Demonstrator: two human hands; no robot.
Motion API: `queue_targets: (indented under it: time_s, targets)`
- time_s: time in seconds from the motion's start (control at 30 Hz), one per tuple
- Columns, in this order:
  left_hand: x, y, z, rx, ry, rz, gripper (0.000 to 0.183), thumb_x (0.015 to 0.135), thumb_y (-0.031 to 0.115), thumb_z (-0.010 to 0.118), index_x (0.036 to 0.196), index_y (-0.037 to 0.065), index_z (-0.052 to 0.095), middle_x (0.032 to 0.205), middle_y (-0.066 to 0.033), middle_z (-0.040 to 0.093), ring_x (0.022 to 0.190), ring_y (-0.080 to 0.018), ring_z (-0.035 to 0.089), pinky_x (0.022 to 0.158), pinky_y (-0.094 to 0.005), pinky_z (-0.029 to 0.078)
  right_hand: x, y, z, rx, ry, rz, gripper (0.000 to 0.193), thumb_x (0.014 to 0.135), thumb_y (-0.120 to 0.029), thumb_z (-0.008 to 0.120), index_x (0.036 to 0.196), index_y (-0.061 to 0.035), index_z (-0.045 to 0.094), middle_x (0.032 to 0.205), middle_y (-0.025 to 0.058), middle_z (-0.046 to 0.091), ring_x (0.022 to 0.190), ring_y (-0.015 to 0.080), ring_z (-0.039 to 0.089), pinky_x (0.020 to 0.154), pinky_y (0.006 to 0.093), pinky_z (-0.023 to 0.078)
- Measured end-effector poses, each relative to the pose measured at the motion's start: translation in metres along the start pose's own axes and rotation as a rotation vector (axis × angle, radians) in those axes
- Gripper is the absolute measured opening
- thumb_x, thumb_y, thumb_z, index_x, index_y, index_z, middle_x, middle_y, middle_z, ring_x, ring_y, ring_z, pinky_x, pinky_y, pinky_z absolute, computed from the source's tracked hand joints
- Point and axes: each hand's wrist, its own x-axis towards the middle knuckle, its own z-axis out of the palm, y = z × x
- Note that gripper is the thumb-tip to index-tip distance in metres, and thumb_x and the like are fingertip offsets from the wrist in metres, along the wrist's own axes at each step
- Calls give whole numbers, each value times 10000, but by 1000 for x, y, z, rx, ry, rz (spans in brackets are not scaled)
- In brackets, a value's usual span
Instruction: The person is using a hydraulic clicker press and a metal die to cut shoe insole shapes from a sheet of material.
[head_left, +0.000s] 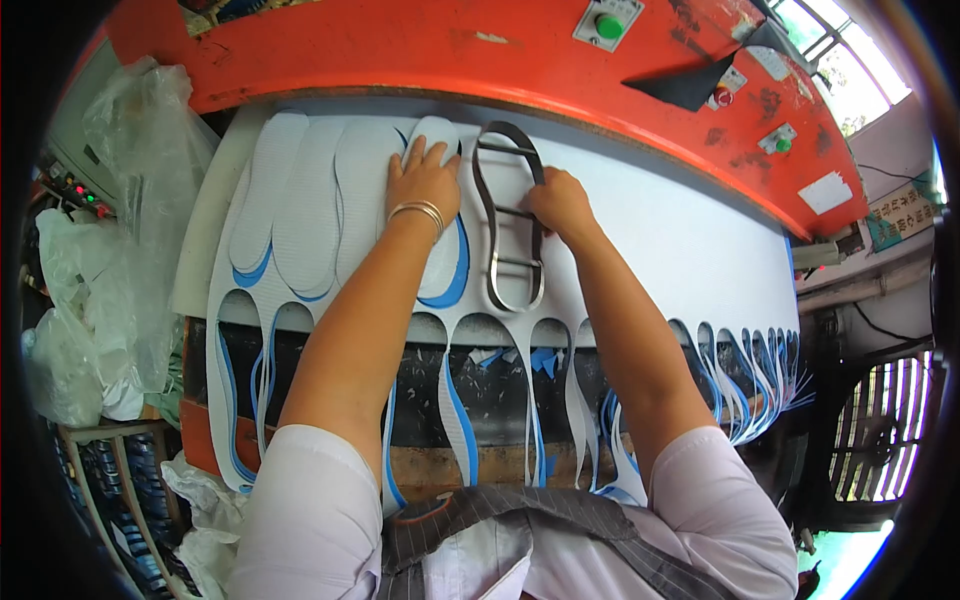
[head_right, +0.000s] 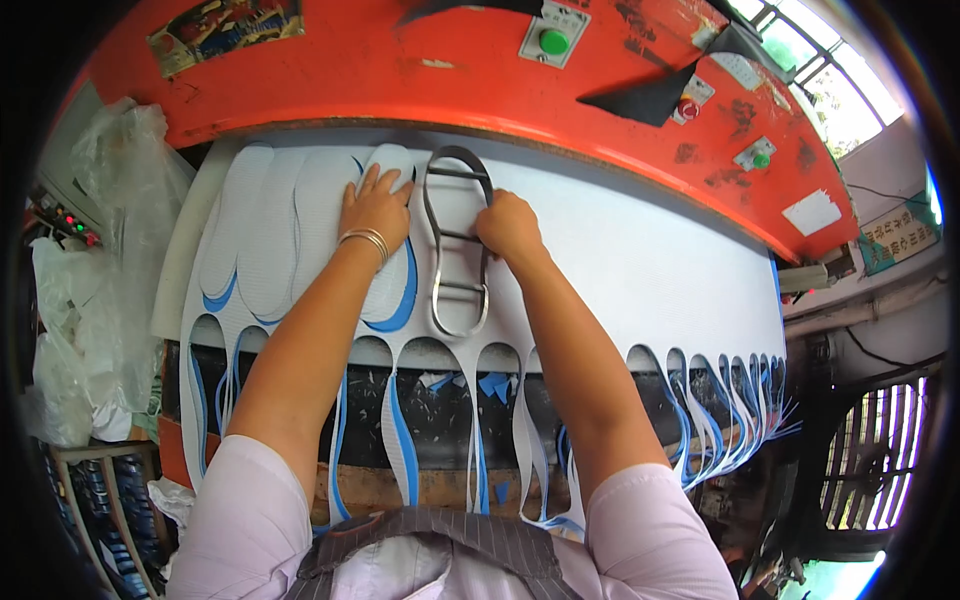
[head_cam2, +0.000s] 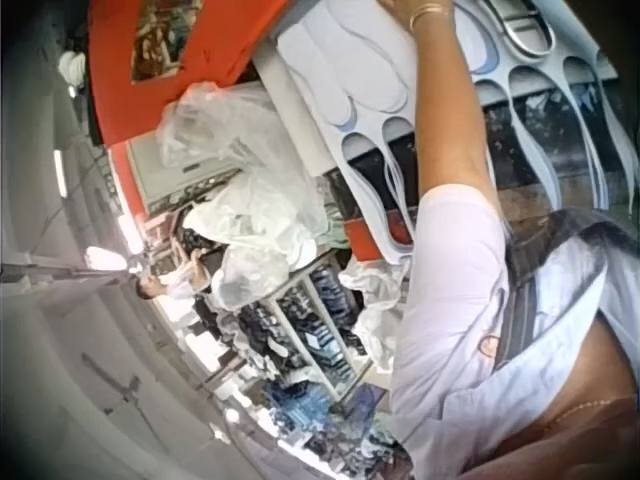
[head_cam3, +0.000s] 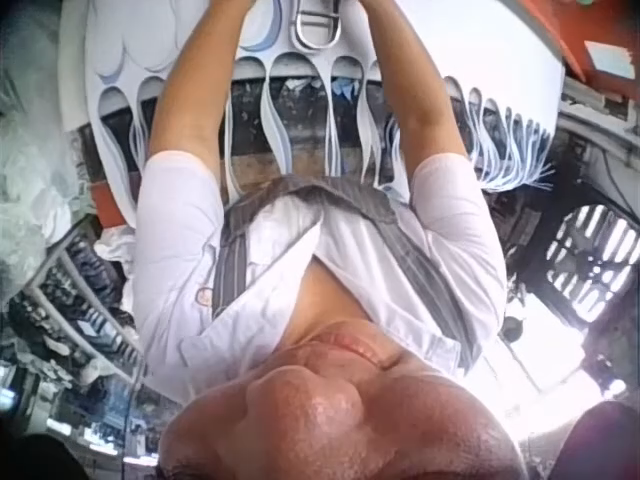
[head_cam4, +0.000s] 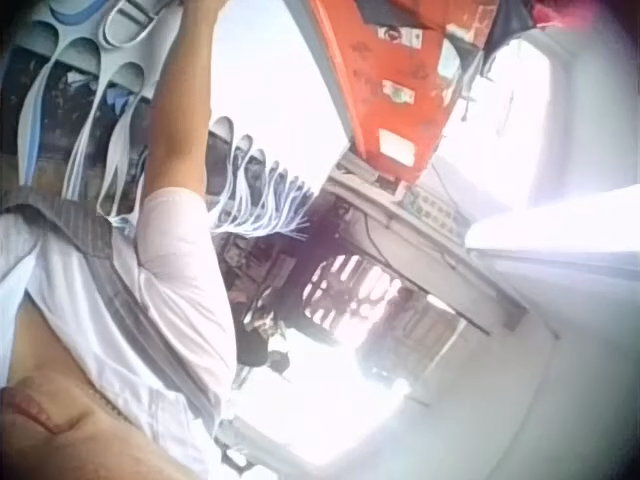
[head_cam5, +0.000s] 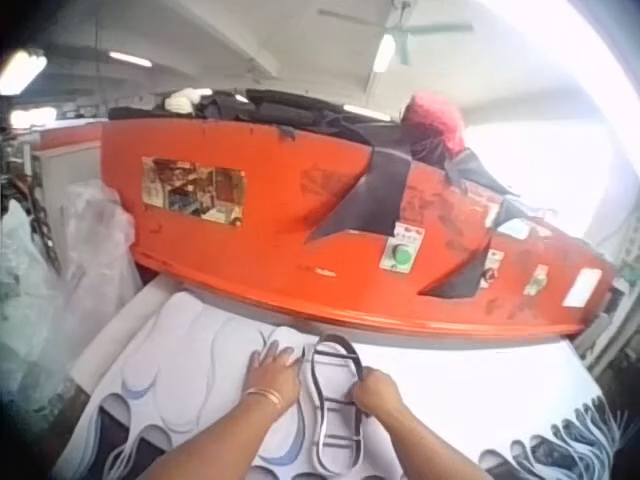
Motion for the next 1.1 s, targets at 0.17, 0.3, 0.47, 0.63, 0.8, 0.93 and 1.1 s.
queue_targets:
  time_s: [0.17,0.3,0.47,0.63,0.8,0.93,1.1]
  targets:
    - [-4,-16,5,-82,36,22,467,913,191,476,1377,240,506,1496,-24,358,1448,-221,196,1158,-503,171,-19,-1,20,-80,133,-225,651,852,-383,626,1376,-44,441,1048,279,636,1012,387,627,875,440,502]
    - [-3,-11,-7,-71,11,21,458,919,190,459,1368,258,516,1495,-29,359,1449,-217,193,1159,-506,160,-74,65,15,-229,-146,-757,1099,609,-606,808,1435,-49,343,1473,309,291,1403,435,236,1140,477,215]
    - [2,-15,-2,-81,14,24,441,931,183,435,1354,258,532,1511,-21,334,1455,-209,175,1167,-496,137,-87,57,47,-141,128,-784,834,528,-467,870,1168,-29,564,1393,357,377,1374,460,285,1129,488,242]
    - [2,-9,-9,-108,-51,3,431,940,186,427,1351,257,535,1529,-12,309,1463,-203,150,1177,-480,117,-85,55,40,-184,139,-824,783,574,-446,835,1172,-23,559,1376,370,390,1354,463,320,1118,486,261]
    - [11,-10,-13,-29,-71,37,421,906,211,494,1321,202,560,1518,-68,324,1420,-252,244,1165,-478,156,-78,57,41,-188,115,-809,770,621,-487,794,1187,-29,544,1412,366,338,1359,470,301,1127,503,247]
    - [15,-53,-10,-154,-13,-2,435,859,205,542,1283,121,585,1384,-160,473,1304,-301,417,1105,-461,276,-37,48,-7,114,181,-824,979,664,-503,810,1442,-97,374,1511,254,263,1424,400,213,1146,505,201]
    - [14,29,-95,-594,92,157,294,854,209,602,1074,27,672,1052,-203,658,1005,-361,620,882,-390,482,10,111,-226,1216,1304,-847,473,949,-339,547,1312,-45,471,1298,100,512,1159,222,487,986,410,382]
